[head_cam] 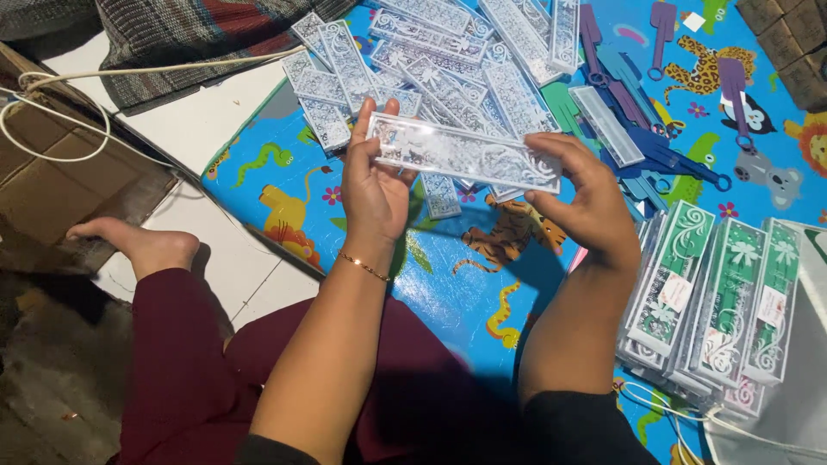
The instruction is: The person is packaging decorative paper strips into clear plastic sleeves by hand and using a thin rod to push the strips fully into the packaging.
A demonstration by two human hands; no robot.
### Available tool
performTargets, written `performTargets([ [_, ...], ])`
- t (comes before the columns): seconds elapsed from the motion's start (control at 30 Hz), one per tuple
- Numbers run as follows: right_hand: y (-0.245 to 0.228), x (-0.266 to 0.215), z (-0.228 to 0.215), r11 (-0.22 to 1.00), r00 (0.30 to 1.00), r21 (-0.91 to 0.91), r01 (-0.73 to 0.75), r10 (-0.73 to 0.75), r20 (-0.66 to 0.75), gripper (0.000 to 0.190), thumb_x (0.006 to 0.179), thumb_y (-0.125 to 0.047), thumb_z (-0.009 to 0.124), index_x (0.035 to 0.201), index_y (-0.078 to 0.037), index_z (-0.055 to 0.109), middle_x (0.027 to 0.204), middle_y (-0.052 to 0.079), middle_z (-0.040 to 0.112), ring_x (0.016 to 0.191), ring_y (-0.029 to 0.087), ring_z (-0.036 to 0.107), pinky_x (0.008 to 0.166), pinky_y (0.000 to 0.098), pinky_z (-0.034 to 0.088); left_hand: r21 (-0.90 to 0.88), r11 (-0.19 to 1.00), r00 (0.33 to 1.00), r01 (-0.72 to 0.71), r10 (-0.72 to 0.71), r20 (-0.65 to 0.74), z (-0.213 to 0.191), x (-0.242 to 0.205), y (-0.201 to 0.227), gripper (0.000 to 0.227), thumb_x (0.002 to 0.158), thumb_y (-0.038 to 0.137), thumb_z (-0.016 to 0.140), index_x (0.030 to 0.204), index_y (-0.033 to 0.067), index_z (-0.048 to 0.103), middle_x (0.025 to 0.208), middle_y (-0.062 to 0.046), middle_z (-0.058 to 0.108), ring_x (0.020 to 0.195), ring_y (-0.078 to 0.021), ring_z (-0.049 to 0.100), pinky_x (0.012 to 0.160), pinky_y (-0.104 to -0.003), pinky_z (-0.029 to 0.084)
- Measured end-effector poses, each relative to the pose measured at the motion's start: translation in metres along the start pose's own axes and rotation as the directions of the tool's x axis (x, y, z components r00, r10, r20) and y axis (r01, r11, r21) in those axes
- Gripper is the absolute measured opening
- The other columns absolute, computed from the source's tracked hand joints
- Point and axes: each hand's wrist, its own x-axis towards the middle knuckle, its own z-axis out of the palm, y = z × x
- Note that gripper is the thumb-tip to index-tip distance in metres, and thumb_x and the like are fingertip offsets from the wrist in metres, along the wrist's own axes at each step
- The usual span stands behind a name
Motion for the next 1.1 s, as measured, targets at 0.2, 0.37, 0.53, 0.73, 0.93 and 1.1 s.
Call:
performTargets([
  [0.2,0.010,-0.001,0.004,0.975,0.996,0.220,-0.024,0.042,-0.077,0.067,0.083,-0.003,0.082,0.144,0.006,0.054,0.144,0.020,0.051,0.142,0.029,0.045,0.117,0.0433,0.040,-0.061,0.998,0.998,0.027,-0.030,-0.049,-0.014,0.010,-0.010,0.058,0.097,0.021,0.047,0.155,0.0206,0.042,0.152,-0.009,0.055,0.119,-0.0279,0.065,0.076,-0.033,0.051],
  [0.37,0.014,0.002,0.014,0.935,0.985,0.354,0.001,0.060,-0.160,0.064,0.082,-0.003,0.084,0.138,0.010,0.057,0.137,0.021,0.056,0.133,0.026,0.052,0.114,0.0390,0.044,-0.068,0.998,0.995,0.018,-0.024,-0.099,-0.025,0.014,-0.016,0.054,0.099,0.031,0.049,0.152,0.0221,0.046,0.150,-0.008,0.057,0.116,-0.0292,0.065,0.078,-0.036,0.050],
  [0.53,0.017,0.007,0.028,0.920,0.974,0.387,0.055,0.036,-0.225,0.057,0.084,-0.004,0.084,0.132,0.013,0.059,0.133,0.024,0.058,0.130,0.027,0.055,0.112,0.0392,0.045,-0.191,0.979,0.997,0.068,-0.071,-0.012,-0.033,0.019,-0.029,0.044,0.098,0.047,0.058,0.137,0.0270,0.055,0.136,-0.003,0.061,0.115,-0.0322,0.064,0.089,-0.052,0.058],
  [0.73,0.001,0.011,0.045,0.923,0.978,0.384,0.026,0.056,-0.200,0.052,0.084,0.000,0.083,0.130,0.011,0.061,0.134,0.023,0.058,0.132,0.028,0.054,0.112,0.0389,0.046,-0.109,0.976,0.960,0.190,-0.161,0.228,0.004,-0.009,-0.013,0.042,0.093,0.034,0.074,0.129,0.0242,0.055,0.128,-0.002,0.059,0.110,-0.0284,0.067,0.091,-0.056,0.060],
  [0.93,-0.016,0.007,0.036,0.938,0.998,0.346,-0.008,0.032,-0.063,0.061,0.080,-0.001,0.085,0.134,0.012,0.060,0.137,0.026,0.057,0.133,0.032,0.055,0.109,0.0432,0.048,-0.057,0.976,0.947,0.209,-0.187,0.260,-0.009,0.002,-0.020,0.062,0.097,0.032,0.070,0.152,0.0189,0.043,0.148,-0.011,0.057,0.110,-0.0291,0.071,0.087,-0.046,0.065],
  [1.1,-0.022,0.008,0.037,0.950,0.993,0.311,0.032,0.005,-0.120,0.041,0.088,0.002,0.078,0.126,0.009,0.065,0.135,0.023,0.062,0.129,0.030,0.061,0.106,0.0396,0.051,-0.073,0.971,0.953,0.227,-0.206,0.220,-0.015,0.007,-0.027,0.060,0.098,0.038,0.069,0.149,0.0170,0.048,0.142,-0.012,0.062,0.104,-0.0295,0.074,0.084,-0.045,0.066],
])
